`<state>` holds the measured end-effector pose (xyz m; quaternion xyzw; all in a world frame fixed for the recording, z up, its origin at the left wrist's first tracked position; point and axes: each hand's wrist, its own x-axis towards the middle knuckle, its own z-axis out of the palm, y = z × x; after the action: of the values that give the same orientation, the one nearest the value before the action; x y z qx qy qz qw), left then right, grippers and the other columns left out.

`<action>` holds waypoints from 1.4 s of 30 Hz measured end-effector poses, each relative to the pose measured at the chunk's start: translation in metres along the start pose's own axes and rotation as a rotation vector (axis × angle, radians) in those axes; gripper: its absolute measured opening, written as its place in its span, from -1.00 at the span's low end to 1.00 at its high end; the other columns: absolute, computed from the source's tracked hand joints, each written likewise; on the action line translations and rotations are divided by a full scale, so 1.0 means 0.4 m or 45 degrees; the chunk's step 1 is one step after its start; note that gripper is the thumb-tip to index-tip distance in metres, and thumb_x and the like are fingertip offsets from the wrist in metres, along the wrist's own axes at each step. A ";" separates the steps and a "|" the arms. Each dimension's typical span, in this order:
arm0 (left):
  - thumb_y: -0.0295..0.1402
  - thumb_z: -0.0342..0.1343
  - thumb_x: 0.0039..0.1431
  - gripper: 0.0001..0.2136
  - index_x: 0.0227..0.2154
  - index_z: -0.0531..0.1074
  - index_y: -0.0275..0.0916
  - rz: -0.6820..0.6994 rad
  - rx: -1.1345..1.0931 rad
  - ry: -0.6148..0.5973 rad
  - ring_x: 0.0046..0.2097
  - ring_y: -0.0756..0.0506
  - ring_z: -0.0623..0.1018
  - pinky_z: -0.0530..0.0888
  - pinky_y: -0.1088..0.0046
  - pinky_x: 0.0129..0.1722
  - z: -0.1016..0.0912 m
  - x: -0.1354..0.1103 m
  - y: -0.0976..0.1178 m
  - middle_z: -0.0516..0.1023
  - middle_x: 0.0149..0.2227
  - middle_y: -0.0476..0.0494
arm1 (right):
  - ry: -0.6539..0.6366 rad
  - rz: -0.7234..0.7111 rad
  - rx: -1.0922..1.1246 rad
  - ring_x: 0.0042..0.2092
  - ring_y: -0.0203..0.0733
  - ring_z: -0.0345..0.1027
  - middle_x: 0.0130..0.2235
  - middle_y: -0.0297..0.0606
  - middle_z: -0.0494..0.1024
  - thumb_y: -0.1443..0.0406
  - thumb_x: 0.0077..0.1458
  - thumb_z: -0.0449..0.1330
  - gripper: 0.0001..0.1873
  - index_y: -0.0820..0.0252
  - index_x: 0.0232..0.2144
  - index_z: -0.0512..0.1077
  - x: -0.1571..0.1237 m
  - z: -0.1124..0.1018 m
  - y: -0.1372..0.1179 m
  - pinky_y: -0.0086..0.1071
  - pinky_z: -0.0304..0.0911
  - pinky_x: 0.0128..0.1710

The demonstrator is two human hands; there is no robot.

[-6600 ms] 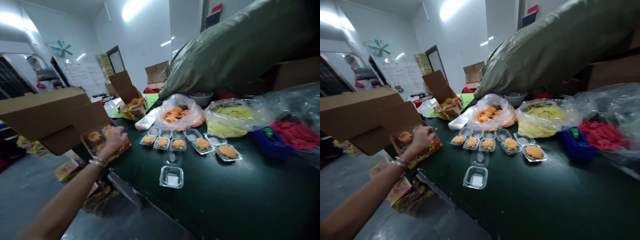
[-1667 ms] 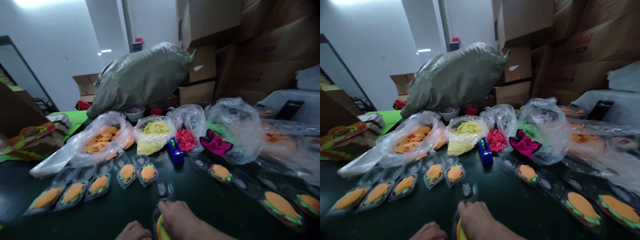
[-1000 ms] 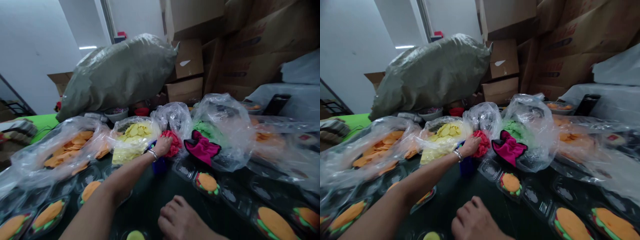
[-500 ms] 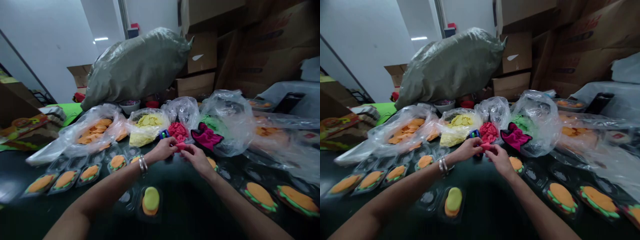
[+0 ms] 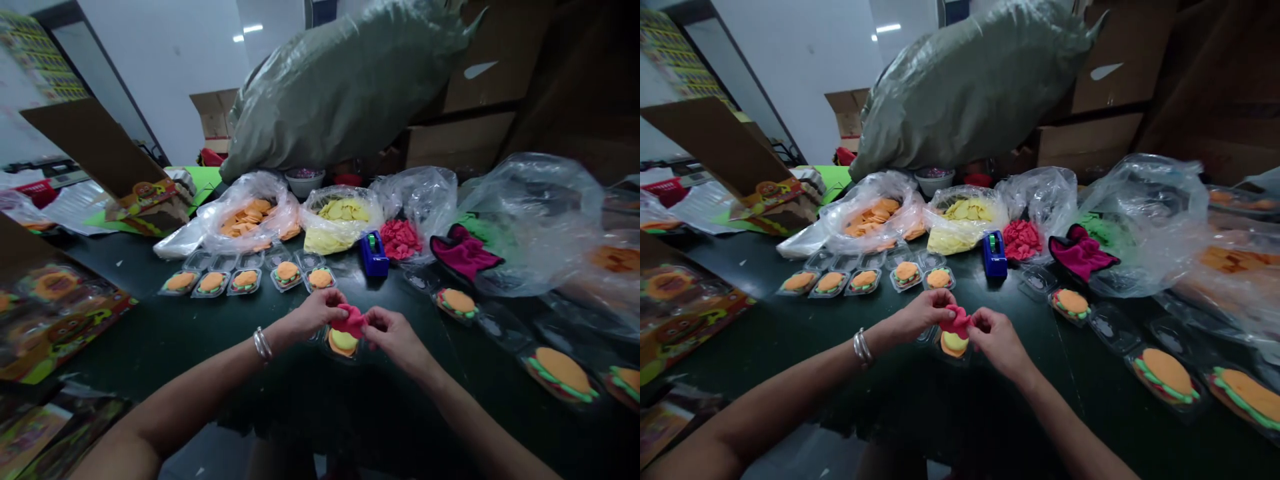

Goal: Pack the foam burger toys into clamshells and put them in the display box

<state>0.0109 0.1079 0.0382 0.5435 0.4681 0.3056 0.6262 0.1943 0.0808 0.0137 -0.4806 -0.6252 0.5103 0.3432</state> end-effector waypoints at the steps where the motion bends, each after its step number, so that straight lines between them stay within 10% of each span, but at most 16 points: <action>1: -0.48 0.19 -0.06 -0.86 -0.44 0.33 -0.30 0.025 0.041 0.042 -0.44 0.08 0.32 0.26 0.56 -0.43 -0.006 -0.003 -0.010 0.34 -0.46 0.06 | -0.022 0.028 -0.019 -0.58 -0.34 0.20 -0.58 -0.46 0.34 0.18 -0.05 0.12 -0.82 0.15 -0.53 0.28 -0.004 0.010 0.008 -0.44 0.13 -0.58; 9: -0.47 0.18 -0.03 -0.88 -0.41 0.36 -0.29 0.068 0.189 -0.120 -0.41 0.05 0.32 0.24 0.55 -0.43 -0.040 -0.070 -0.009 0.37 -0.43 0.07 | -0.320 -0.036 -0.269 -0.47 -0.30 0.28 -0.53 -0.44 0.43 0.35 -0.06 0.19 -0.96 0.20 -0.51 0.43 -0.026 -0.022 -0.009 -0.49 0.15 -0.52; 15: -0.37 0.32 -0.08 -0.71 -0.37 0.29 -0.27 -0.080 -0.400 -0.183 -0.48 0.10 0.34 0.24 0.59 -0.49 -0.097 -0.121 -0.017 0.38 -0.43 0.06 | -0.083 -0.271 -0.696 -0.12 -0.03 0.34 -0.17 -0.15 0.50 0.38 0.00 0.25 -0.73 0.21 -0.18 0.47 0.043 -0.010 0.026 -0.16 0.27 -0.09; 27: -0.39 0.32 -0.07 -0.72 -0.38 0.31 -0.28 -0.093 -0.433 -0.143 -0.44 0.08 0.35 0.25 0.57 -0.44 -0.125 -0.072 -0.115 0.42 -0.40 0.02 | 0.000 -0.745 -1.135 0.04 0.18 0.24 0.05 0.06 0.38 0.35 0.19 0.14 -0.76 0.25 -0.08 0.40 -0.006 0.033 0.105 0.05 0.34 -0.10; 42: -0.42 0.33 -0.11 -0.73 -0.39 0.34 -0.29 -0.063 -0.382 -0.099 -0.46 0.09 0.35 0.24 0.58 -0.46 -0.101 -0.053 -0.111 0.41 -0.43 0.04 | 0.134 -0.916 -0.803 -0.11 -0.08 0.35 -0.10 -0.04 0.44 0.45 0.23 0.06 -0.82 0.23 -0.14 0.38 -0.050 0.044 0.141 -0.18 0.39 -0.16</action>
<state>-0.0399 0.0951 0.0017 0.4437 0.4057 0.3353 0.7253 0.1982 0.0571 -0.0438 -0.3394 -0.8579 0.1197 0.3667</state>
